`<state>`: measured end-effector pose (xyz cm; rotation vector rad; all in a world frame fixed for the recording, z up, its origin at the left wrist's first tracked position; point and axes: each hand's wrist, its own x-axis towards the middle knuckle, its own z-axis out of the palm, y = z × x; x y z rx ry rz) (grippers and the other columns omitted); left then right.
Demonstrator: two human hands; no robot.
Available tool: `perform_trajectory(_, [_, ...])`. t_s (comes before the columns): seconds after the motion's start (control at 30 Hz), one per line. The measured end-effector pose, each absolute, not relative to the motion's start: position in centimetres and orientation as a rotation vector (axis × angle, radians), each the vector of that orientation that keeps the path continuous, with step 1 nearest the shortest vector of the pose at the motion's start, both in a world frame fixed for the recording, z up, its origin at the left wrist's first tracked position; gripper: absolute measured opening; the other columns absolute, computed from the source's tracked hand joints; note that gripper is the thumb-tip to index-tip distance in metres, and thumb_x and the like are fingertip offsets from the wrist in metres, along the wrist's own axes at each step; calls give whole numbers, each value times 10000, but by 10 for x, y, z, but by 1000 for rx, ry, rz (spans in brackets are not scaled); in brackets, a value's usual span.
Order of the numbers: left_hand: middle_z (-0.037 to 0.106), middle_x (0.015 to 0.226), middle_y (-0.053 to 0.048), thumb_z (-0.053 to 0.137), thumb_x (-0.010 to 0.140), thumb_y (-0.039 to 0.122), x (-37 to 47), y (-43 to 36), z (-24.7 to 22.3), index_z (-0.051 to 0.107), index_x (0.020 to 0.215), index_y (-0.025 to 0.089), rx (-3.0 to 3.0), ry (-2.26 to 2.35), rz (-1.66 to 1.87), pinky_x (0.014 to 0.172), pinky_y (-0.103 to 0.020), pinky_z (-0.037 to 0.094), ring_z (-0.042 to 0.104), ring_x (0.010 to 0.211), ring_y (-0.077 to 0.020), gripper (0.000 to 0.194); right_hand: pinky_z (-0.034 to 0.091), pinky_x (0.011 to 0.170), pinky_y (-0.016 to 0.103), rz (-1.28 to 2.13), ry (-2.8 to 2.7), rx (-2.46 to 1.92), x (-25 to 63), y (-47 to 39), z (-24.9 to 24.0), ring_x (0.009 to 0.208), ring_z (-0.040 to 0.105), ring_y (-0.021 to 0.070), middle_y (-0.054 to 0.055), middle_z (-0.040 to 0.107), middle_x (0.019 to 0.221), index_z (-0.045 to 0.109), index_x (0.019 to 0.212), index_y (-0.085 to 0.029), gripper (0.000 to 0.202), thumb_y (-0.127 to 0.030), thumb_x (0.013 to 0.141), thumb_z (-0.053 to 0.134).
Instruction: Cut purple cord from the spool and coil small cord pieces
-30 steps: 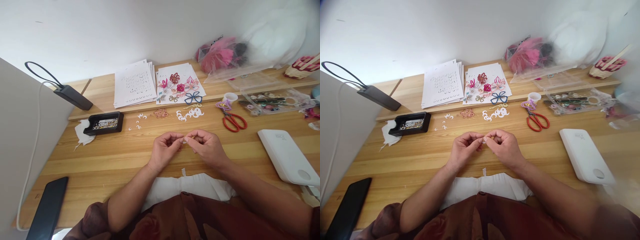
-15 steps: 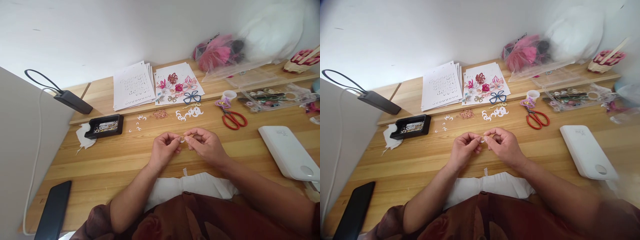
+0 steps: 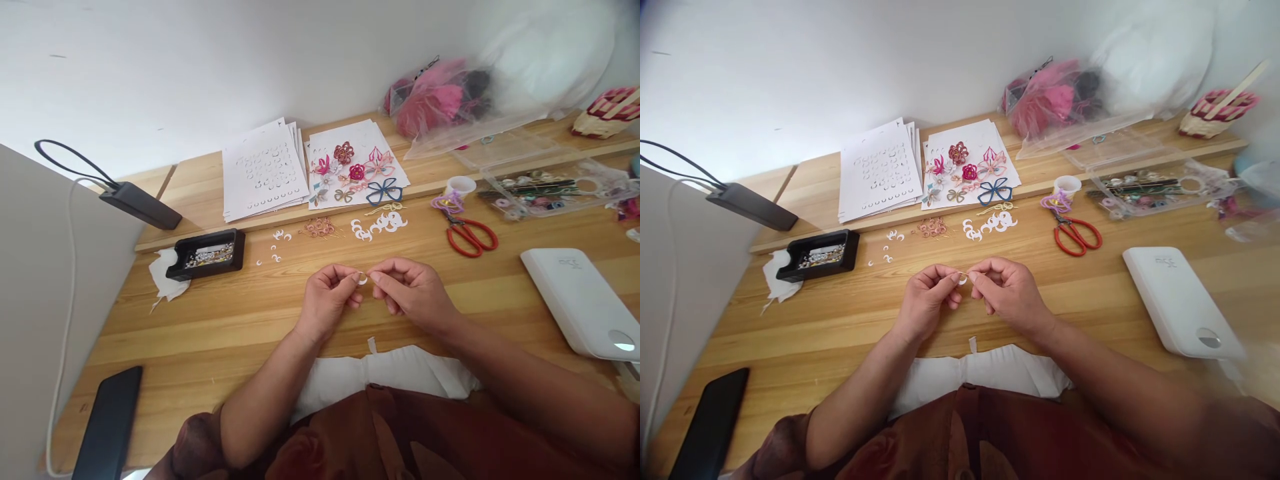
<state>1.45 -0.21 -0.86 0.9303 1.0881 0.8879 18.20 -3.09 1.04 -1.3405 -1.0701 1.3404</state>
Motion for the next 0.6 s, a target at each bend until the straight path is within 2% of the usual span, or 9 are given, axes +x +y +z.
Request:
perform_trajectory(0.3, [652, 620, 12, 890, 706, 525, 14, -2, -8, 687, 843, 149, 933, 1086, 864, 480, -212, 475, 568, 483, -91, 448, 385, 362, 220, 1354, -1025, -1366, 182, -31, 10, 379, 526, 86, -14, 672, 613, 700, 819, -189, 302, -472, 794, 801])
perform_trajectory(0.6, [641, 593, 25, 904, 692, 505, 13, -2, -7, 678, 858, 151, 825, 1033, 854, 451, -203, 443, 522, 439, -76, 452, 396, 379, 229, 1345, -1007, -1263, 182, -31, 0, 400, 532, 87, -12, 693, 647, 786, 936, -198, 306, -477, 813, 819])
